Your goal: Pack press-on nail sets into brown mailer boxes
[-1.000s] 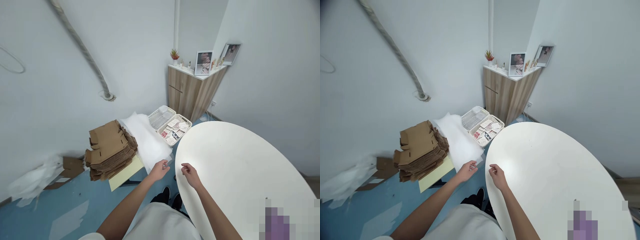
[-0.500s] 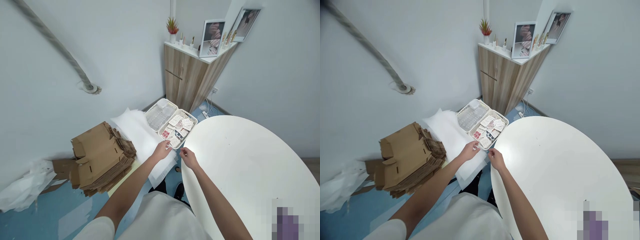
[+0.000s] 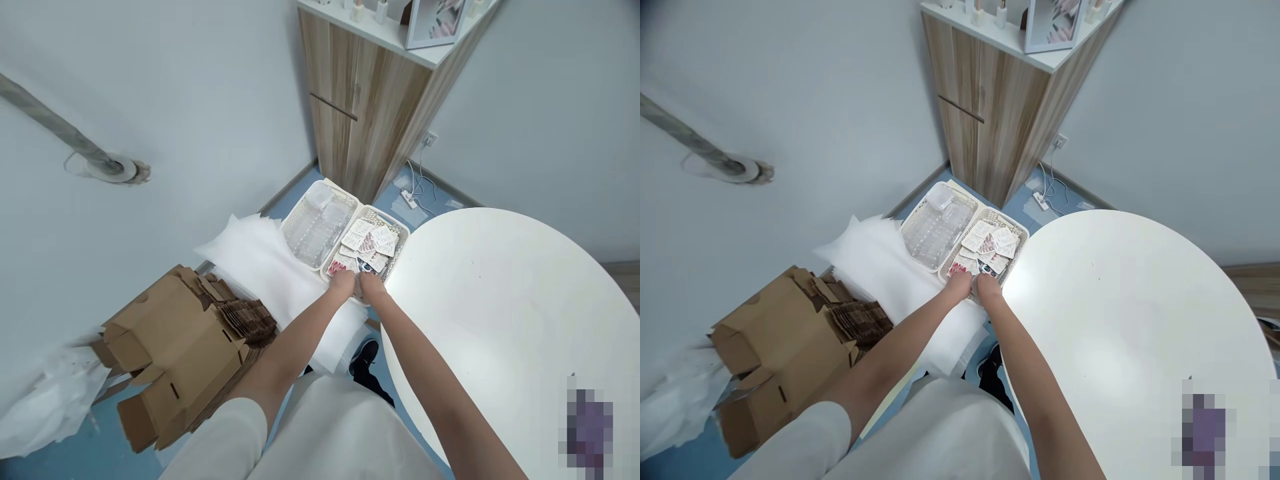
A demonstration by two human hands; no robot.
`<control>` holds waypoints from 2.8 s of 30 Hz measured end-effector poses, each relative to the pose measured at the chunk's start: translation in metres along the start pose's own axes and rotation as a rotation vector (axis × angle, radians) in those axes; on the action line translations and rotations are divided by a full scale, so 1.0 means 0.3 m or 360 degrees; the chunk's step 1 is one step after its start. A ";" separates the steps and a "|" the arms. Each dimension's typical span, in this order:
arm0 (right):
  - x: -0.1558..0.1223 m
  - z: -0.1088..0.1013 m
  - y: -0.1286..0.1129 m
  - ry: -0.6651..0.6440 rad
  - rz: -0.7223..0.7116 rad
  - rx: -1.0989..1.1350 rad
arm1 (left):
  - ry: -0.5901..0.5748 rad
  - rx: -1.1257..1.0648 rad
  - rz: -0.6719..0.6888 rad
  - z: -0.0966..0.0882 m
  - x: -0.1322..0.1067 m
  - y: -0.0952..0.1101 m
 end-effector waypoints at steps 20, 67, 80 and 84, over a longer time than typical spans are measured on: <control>0.001 -0.030 0.074 0.0229 0.0180 0.0931 | 0.0533 -0.0953 0.0163 -0.070 -0.016 -0.095; -1.254 0.497 0.843 0.0771 0.0595 0.2632 | -0.0356 -0.1520 0.0532 0.704 -0.612 0.741; -1.213 0.458 0.722 0.1196 0.0818 0.2530 | -0.0085 -0.1110 0.0736 0.673 -0.634 0.770; -1.220 0.419 0.677 0.1303 0.0875 0.2158 | -0.0302 -0.1168 0.0839 0.672 -0.653 0.803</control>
Point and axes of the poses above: each hand's wrist, its own x-axis towards the middle knuckle, its own z-axis out of the palm, y = z × x, the point moved 2 cm from there along x, towards the middle knuckle, and after that the axes turned 9 degrees about -x, right-handed, at the moved point
